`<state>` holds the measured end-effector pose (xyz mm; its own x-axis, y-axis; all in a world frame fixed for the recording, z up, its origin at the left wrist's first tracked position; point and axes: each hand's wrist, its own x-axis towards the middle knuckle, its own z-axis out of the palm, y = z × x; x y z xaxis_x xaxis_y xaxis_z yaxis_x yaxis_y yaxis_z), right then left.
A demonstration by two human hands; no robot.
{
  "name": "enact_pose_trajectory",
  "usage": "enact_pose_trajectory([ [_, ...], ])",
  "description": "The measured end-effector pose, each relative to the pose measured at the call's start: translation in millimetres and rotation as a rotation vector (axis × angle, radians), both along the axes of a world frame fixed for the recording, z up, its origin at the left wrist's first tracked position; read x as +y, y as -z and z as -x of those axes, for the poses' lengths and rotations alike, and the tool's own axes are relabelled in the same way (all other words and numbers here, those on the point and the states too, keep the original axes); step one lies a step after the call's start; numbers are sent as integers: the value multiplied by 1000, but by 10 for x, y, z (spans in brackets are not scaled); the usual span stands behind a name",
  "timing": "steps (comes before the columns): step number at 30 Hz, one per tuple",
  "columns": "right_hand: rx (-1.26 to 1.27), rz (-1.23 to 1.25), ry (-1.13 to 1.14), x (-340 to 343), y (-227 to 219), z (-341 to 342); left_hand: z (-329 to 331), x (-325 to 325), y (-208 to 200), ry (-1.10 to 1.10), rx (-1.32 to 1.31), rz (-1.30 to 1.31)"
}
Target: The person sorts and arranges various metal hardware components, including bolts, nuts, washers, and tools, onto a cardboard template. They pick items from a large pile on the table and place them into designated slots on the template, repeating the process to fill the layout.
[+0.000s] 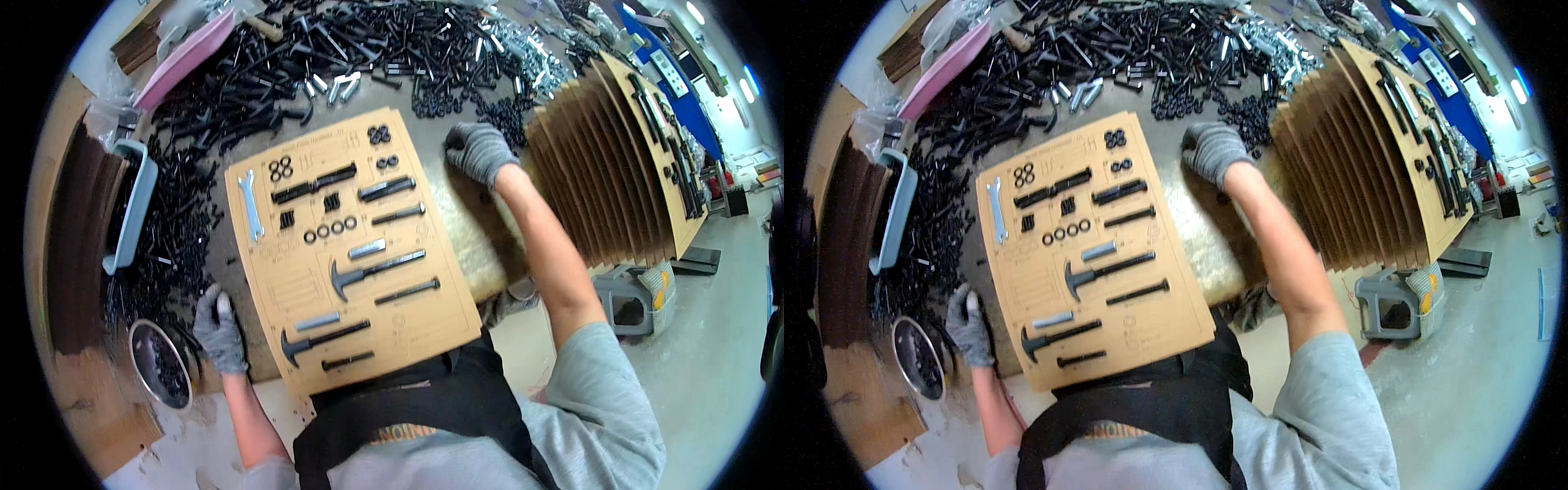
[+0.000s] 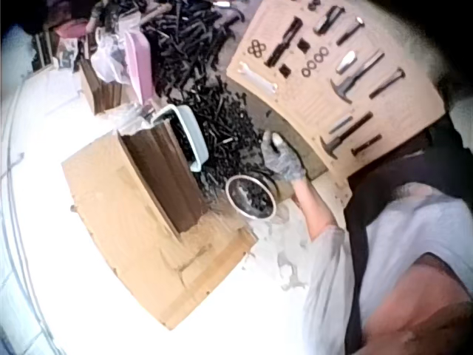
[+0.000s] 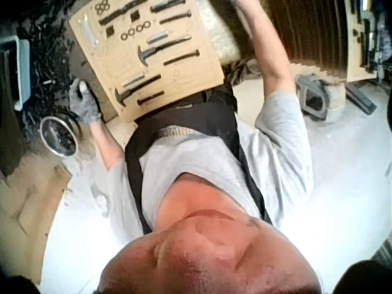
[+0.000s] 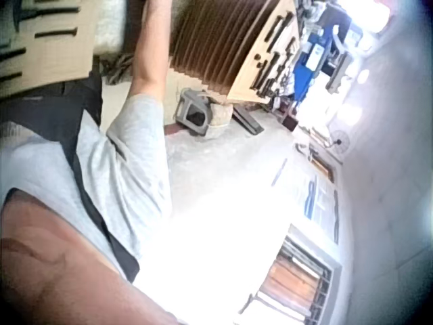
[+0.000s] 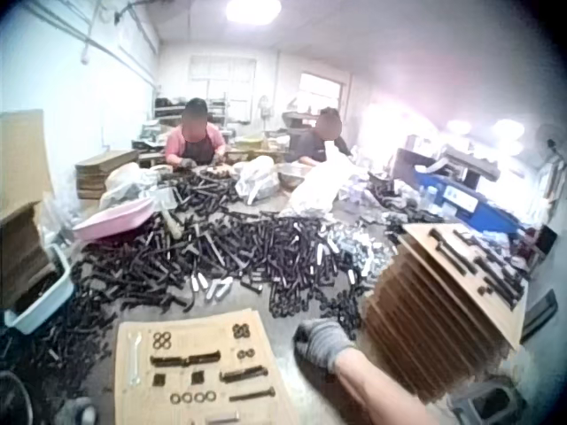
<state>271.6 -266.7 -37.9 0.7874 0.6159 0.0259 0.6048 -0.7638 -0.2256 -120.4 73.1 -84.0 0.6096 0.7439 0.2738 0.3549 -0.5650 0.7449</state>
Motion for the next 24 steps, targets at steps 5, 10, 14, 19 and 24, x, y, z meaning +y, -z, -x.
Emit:
enact_pose_trajectory([
  [5,840,-595,132,-221,-320,769,36,23,63,8,-74,61],
  [10,512,-370,0,-162,-451,1468,14,-8,30,16,-79,46],
  [14,272,-271,-112,-76,-330,1392,9,-7,29,32,-100,56],
  [19,254,-252,-135,-24,-267,1426,15,-10,8,34,-93,52],
  [24,324,-395,-34,-67,-355,1681,60,29,66,19,-94,67],
])
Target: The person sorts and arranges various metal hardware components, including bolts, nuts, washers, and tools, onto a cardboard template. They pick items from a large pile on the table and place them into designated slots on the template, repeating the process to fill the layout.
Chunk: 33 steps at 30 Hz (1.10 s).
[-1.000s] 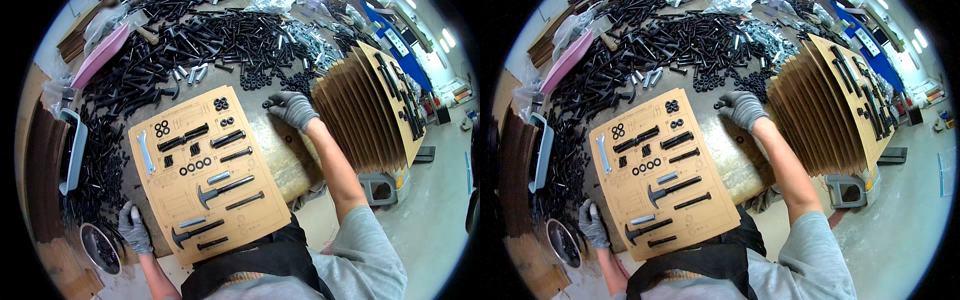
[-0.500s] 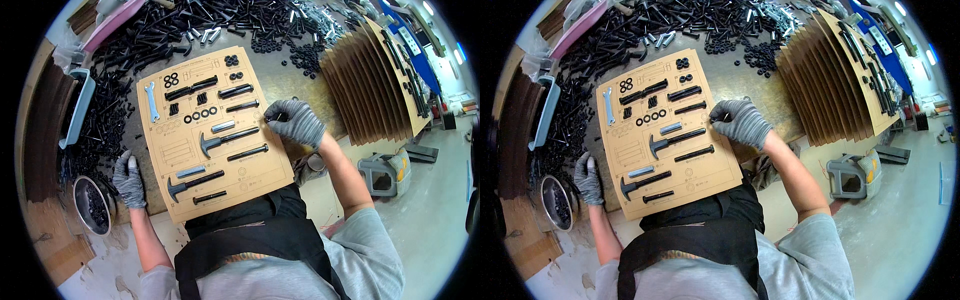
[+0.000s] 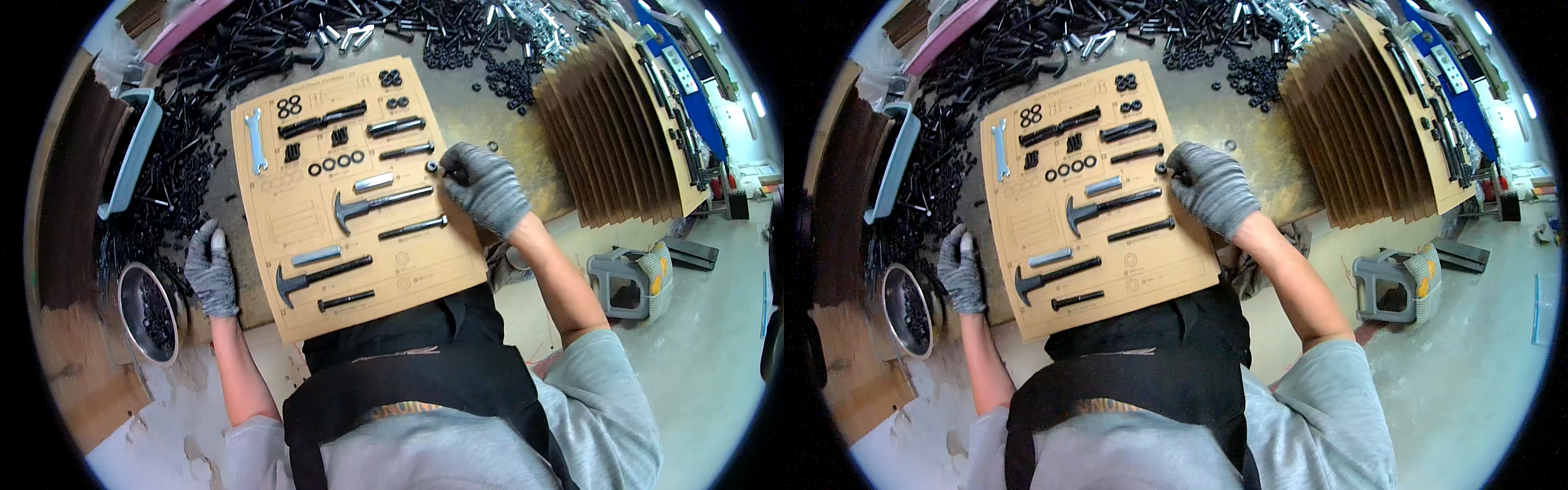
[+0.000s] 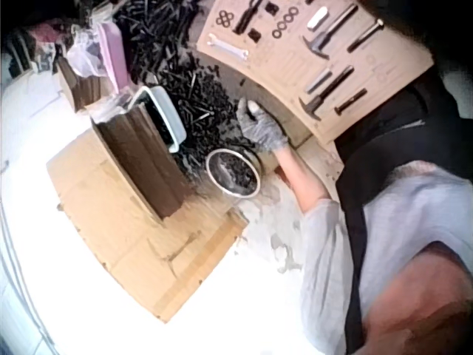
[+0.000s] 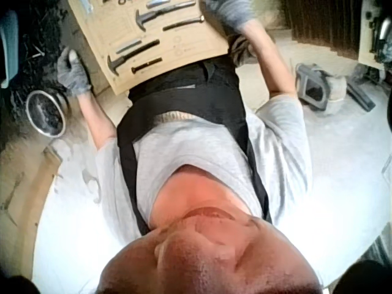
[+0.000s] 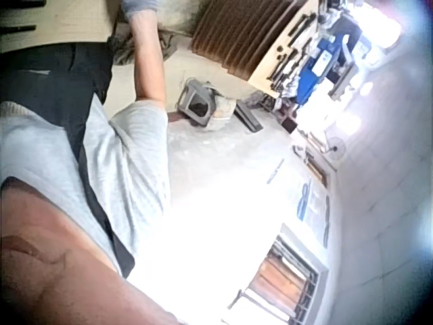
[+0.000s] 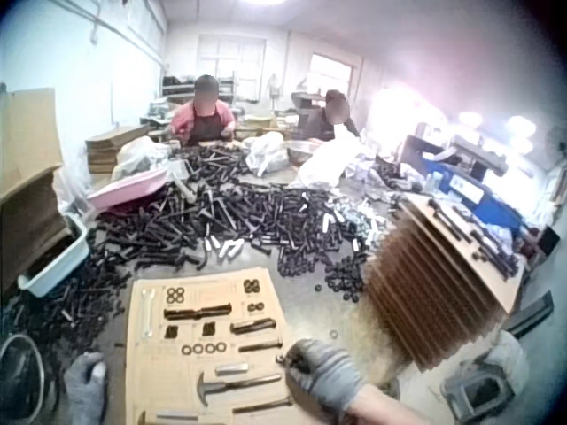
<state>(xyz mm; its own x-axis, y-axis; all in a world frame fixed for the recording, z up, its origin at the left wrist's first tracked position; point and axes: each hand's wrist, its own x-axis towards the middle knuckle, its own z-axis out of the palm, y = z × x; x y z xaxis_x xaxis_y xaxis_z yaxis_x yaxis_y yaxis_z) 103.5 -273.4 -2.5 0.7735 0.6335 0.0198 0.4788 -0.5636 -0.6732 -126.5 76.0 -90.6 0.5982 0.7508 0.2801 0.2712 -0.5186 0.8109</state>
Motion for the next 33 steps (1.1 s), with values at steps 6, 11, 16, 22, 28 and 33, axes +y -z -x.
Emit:
enact_pose_trajectory([
  [6,-154,-76,-336,-66,12,743,-81,-40,-144,62,112,-129],
  [11,-304,78,-418,-19,73,635,1,46,52,4,24,-9],
  [16,-439,117,165,-63,-84,-788,-24,-11,-21,6,34,-36],
  [22,-441,460,194,-35,423,-1643,-77,-4,-47,53,-22,-44],
  [28,-78,21,142,-175,226,-394,0,-1,-27,22,-39,9],
  [33,-102,-97,-404,-214,-39,935,-69,-84,-218,76,75,-139],
])
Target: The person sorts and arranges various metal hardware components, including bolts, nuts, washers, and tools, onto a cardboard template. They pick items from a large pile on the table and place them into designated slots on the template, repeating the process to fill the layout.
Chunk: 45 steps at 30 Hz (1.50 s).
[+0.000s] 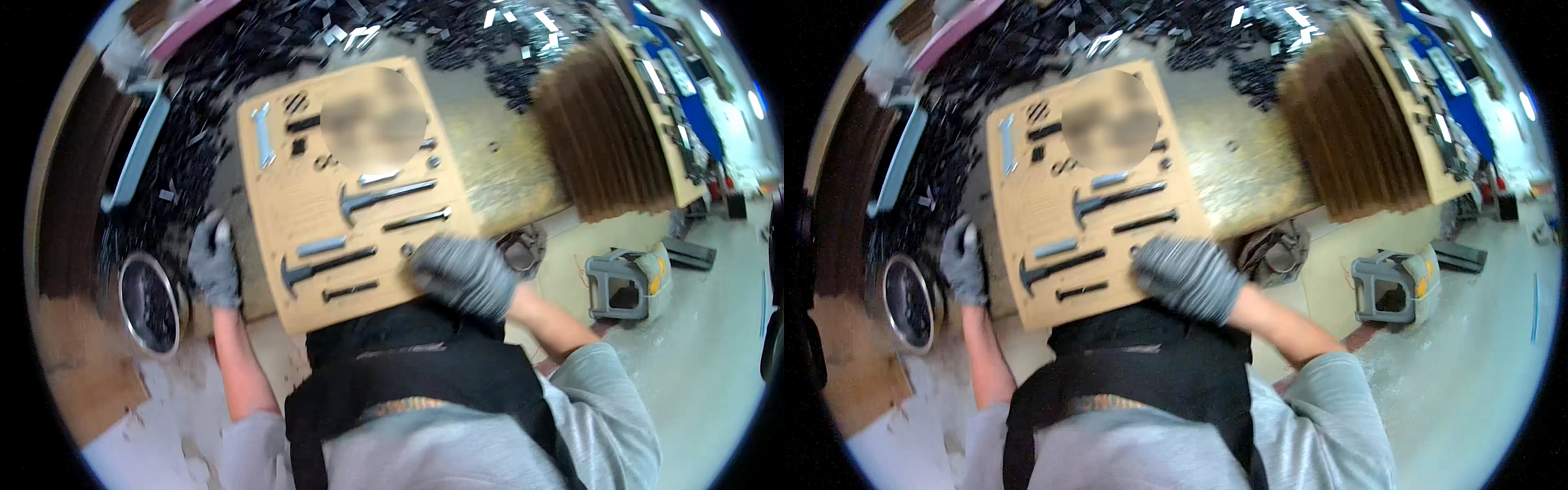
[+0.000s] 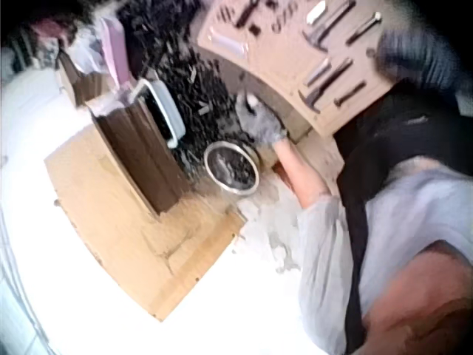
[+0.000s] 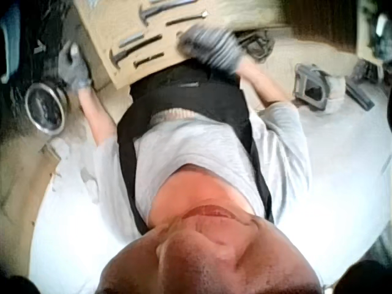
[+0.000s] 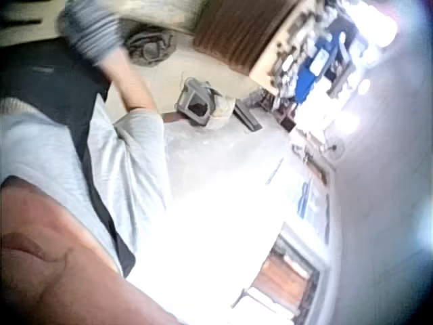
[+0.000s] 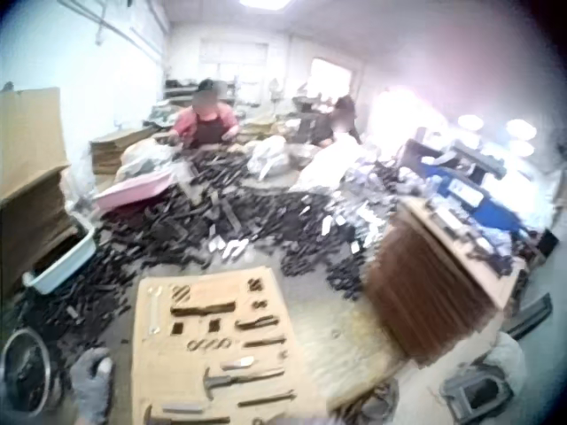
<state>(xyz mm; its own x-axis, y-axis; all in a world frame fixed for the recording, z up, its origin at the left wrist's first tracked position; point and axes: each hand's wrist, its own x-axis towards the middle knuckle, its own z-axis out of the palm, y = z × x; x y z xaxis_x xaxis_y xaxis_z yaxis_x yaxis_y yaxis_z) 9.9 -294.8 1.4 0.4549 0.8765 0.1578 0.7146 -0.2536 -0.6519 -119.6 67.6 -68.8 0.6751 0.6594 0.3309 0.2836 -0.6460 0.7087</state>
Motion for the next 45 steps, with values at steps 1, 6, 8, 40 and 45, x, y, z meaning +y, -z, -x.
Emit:
enact_pose_trajectory([
  [1,-110,60,-6,6,145,134,-32,-3,52,-20,-5,30],
  [6,-105,10,-45,83,207,51,133,171,304,-56,-86,175],
  [8,-130,-23,161,-87,111,-383,73,109,233,-52,-35,179],
  [40,-258,-9,877,-669,566,-1963,-3721,-2514,-259,887,330,-341],
  [45,-277,-38,850,-635,566,-1993,-3943,-2609,-306,887,397,-391],
])
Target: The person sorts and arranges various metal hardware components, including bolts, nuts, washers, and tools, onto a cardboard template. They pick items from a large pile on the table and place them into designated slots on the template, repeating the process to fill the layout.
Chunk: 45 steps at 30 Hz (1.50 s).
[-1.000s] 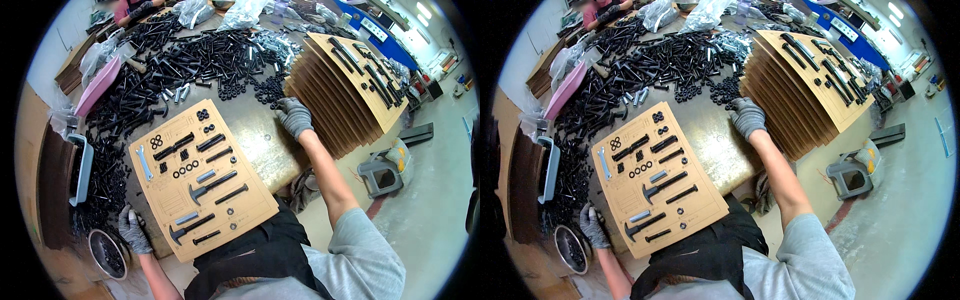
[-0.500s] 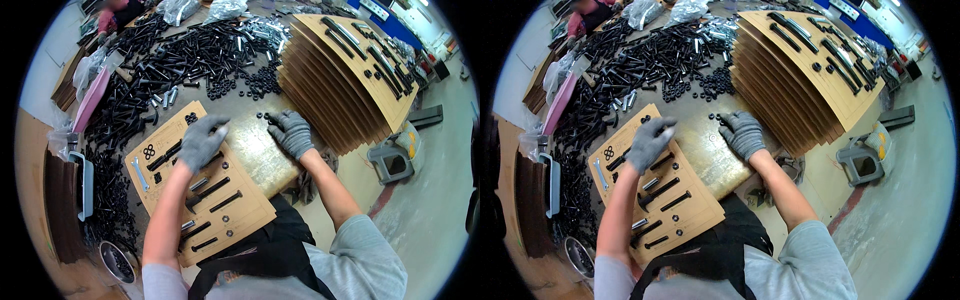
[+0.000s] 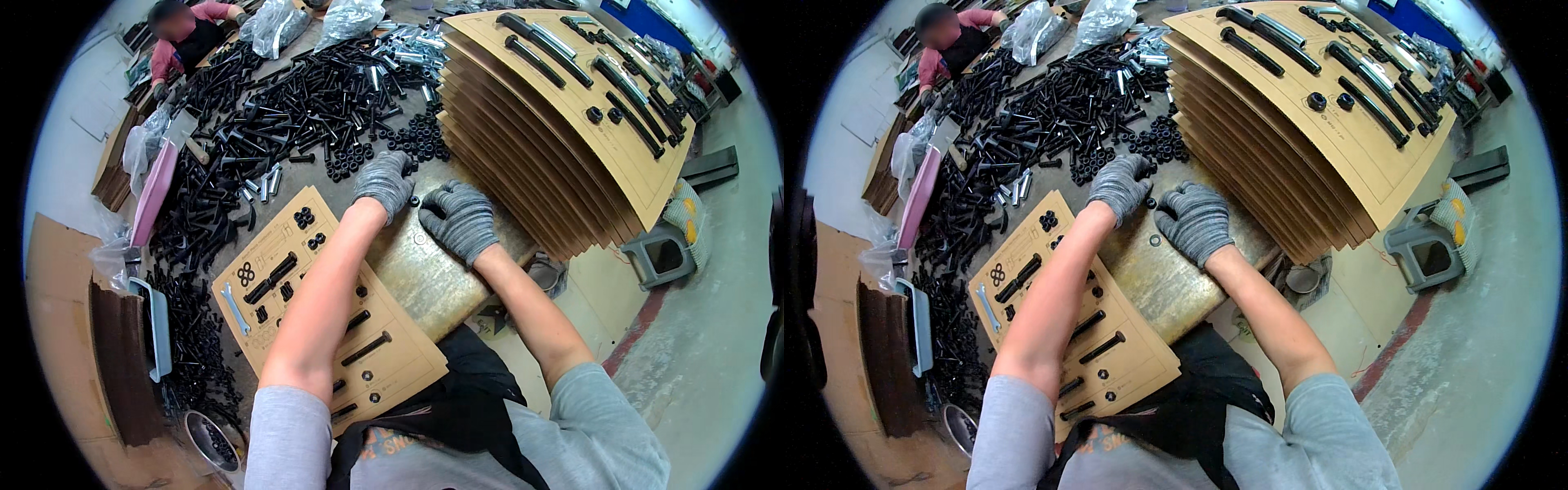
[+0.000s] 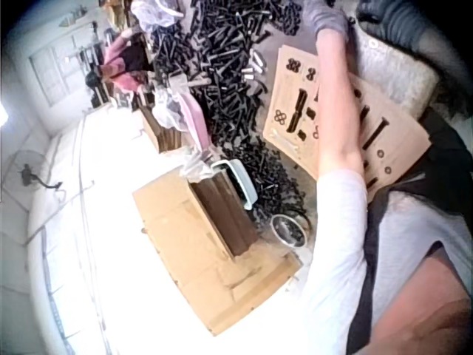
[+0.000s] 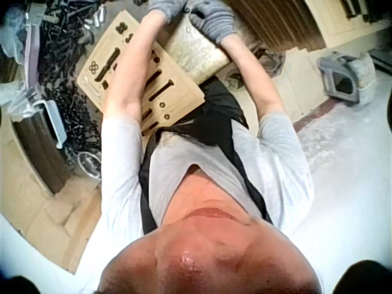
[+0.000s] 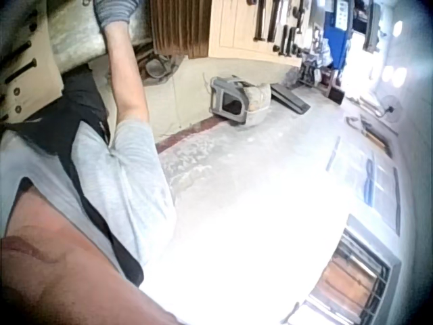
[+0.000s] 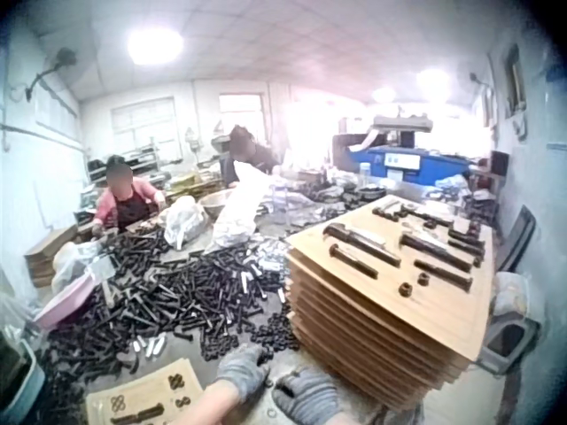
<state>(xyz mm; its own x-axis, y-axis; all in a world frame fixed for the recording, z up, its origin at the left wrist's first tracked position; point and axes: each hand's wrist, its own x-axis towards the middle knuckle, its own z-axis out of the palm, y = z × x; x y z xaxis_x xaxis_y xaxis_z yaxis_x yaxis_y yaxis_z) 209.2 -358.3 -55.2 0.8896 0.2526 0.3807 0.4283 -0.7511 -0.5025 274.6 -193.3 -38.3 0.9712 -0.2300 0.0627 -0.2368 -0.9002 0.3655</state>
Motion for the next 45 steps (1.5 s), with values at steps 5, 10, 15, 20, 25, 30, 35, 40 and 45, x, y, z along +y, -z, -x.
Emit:
enact_pose_trajectory([
  [5,-48,55,7,-9,40,-9,-34,84,-31,70,166,-10],
  [10,-102,-18,48,-36,171,-55,172,156,-105,39,111,-128],
  [15,-95,33,-8,5,75,9,407,209,-111,216,34,86],
  [20,27,135,-52,-56,4,42,379,-104,62,168,-9,10],
  [25,154,471,-106,78,-198,72,687,73,-110,86,118,27],
  [30,254,331,-142,115,-299,182,1689,1089,-548,-90,89,358],
  [35,651,-277,-361,612,-554,409,2771,2352,-585,-421,56,361],
  [40,419,-6,-789,1908,-748,983,3116,2619,-479,-479,76,265],
  [45,22,410,-829,2598,-490,1286,3095,2536,-339,-432,-20,105],
])
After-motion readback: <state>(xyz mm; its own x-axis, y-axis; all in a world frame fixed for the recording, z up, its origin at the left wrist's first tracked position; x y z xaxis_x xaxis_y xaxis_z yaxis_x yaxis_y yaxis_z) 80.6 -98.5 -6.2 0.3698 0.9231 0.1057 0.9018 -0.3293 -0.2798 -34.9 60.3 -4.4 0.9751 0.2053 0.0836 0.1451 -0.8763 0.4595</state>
